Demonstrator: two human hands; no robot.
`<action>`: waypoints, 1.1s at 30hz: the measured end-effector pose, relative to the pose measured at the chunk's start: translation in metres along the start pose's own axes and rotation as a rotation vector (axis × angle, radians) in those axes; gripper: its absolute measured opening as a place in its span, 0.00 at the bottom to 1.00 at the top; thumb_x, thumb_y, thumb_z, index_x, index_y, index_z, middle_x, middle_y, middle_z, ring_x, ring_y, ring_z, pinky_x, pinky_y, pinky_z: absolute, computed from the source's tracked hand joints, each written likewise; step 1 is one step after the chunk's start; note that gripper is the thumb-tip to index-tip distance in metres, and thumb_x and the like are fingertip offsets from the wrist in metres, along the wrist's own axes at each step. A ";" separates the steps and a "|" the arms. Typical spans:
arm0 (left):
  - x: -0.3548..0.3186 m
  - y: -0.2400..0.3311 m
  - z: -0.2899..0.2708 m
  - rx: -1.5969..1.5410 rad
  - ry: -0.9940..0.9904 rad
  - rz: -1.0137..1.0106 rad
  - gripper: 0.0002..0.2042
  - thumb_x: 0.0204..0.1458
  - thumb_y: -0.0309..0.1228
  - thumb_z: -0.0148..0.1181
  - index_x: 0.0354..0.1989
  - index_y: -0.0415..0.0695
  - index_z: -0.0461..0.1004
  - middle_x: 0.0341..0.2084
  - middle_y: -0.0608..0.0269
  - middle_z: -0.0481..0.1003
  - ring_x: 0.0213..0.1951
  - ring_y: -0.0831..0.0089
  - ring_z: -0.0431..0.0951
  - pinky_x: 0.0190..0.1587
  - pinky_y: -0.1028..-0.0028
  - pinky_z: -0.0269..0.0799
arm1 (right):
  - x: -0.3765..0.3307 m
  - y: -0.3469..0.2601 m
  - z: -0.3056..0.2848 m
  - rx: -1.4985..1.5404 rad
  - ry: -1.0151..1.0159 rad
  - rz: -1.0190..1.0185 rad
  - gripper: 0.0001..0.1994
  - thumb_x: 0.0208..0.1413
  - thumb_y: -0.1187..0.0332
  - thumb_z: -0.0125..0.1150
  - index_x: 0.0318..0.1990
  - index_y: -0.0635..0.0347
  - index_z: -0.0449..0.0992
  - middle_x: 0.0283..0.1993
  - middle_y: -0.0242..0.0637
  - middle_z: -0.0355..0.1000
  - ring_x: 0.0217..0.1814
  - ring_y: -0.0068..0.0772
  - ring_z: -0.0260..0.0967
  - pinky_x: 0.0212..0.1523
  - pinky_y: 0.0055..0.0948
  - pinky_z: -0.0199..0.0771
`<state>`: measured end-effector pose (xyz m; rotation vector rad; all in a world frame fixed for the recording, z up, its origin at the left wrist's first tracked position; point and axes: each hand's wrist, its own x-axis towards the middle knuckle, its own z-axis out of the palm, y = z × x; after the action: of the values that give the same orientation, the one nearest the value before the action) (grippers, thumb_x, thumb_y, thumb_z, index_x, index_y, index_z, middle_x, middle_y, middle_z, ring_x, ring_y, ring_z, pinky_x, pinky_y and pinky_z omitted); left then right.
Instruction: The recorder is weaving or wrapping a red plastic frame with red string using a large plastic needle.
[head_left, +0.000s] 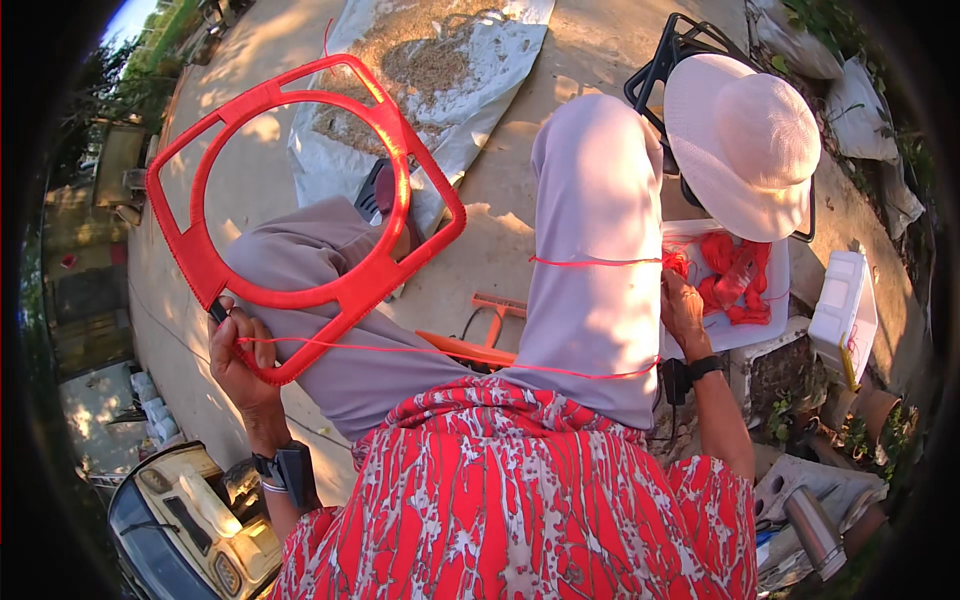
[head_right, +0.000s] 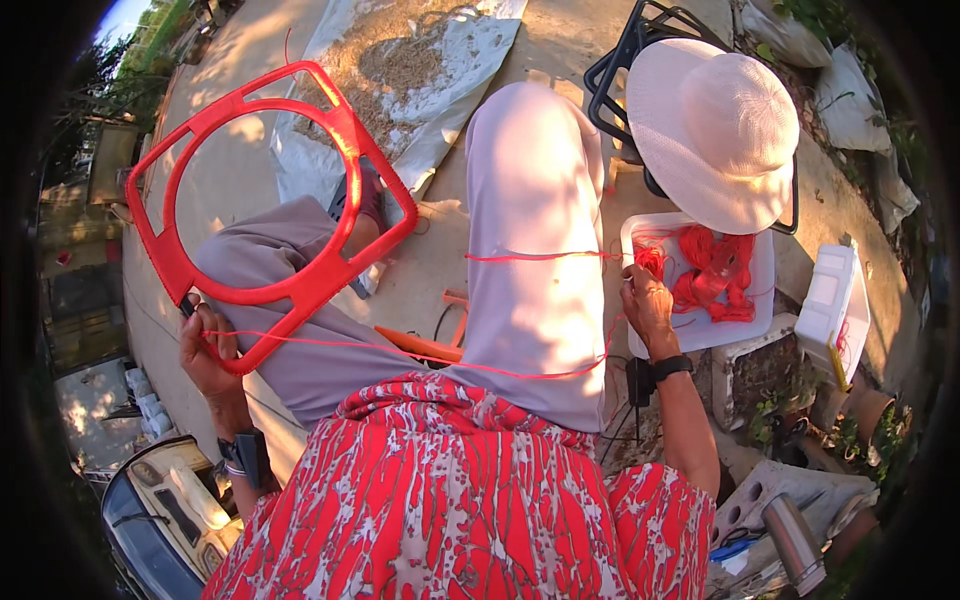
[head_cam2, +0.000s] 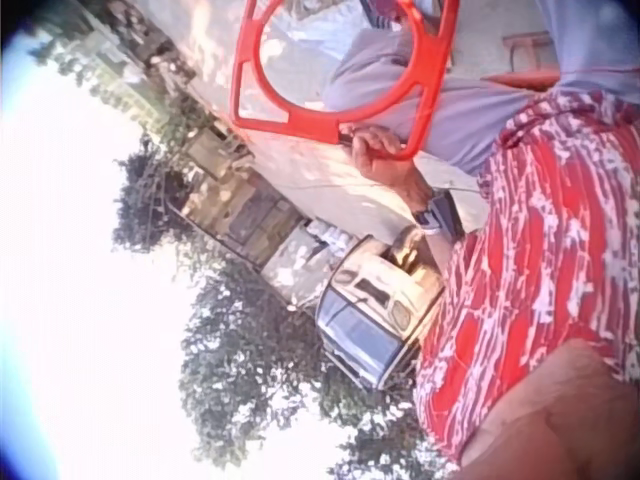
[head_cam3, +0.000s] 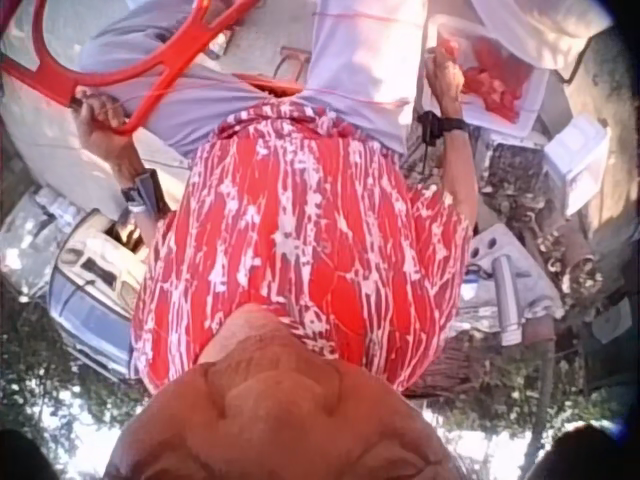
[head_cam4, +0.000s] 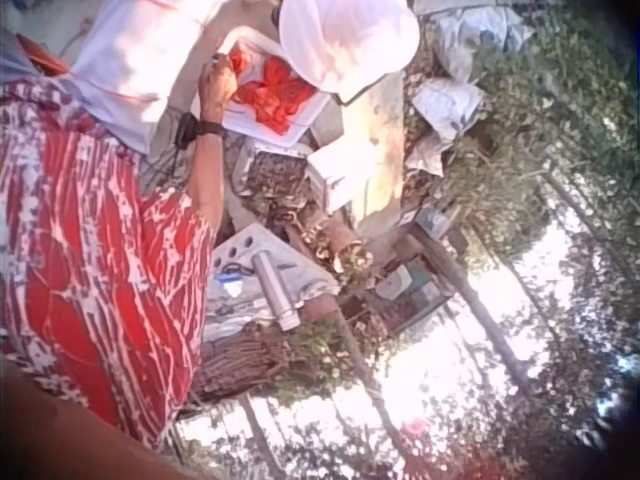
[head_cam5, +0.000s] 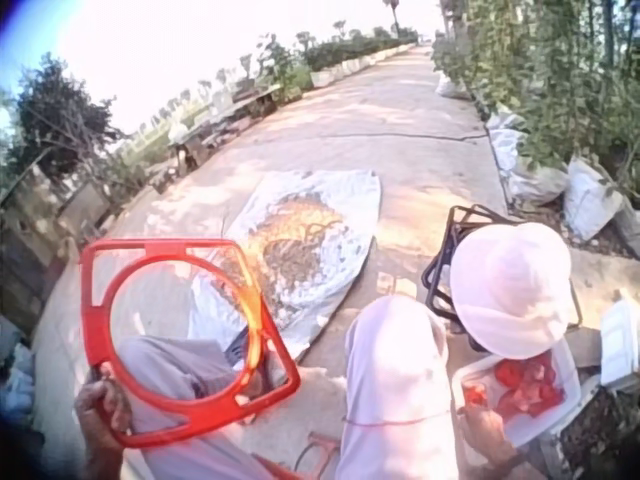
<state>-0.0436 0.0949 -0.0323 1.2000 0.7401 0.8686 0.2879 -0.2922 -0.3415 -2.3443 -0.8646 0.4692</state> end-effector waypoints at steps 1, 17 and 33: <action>0.001 -0.002 -0.002 0.003 -0.004 0.001 0.11 0.56 0.26 0.44 0.46 0.38 0.63 0.16 0.68 0.58 0.11 0.80 0.56 0.10 0.82 0.54 | 0.000 -0.004 -0.001 -0.023 -0.030 0.014 0.07 0.49 0.73 0.53 0.37 0.58 0.70 0.32 0.46 0.73 0.35 0.51 0.72 0.34 0.43 0.71; 0.022 -0.025 -0.027 -0.055 0.073 -0.095 0.11 0.56 0.26 0.43 0.46 0.37 0.64 0.16 0.68 0.58 0.12 0.80 0.57 0.12 0.82 0.54 | -0.009 -0.057 -0.057 0.249 0.107 0.127 0.08 0.53 0.71 0.55 0.38 0.65 0.75 0.35 0.43 0.74 0.38 0.37 0.72 0.40 0.31 0.70; 0.016 0.005 -0.032 0.044 0.205 -0.196 0.12 0.60 0.27 0.40 0.49 0.36 0.60 0.15 0.67 0.57 0.11 0.79 0.55 0.11 0.82 0.54 | -0.014 -0.079 0.021 0.713 -0.423 0.616 0.13 0.58 0.66 0.52 0.44 0.66 0.74 0.45 0.42 0.75 0.47 0.28 0.72 0.49 0.28 0.69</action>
<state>-0.0641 0.1248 -0.0351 1.0656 1.0301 0.8220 0.2299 -0.2443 -0.3058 -1.8030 -0.0564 1.3142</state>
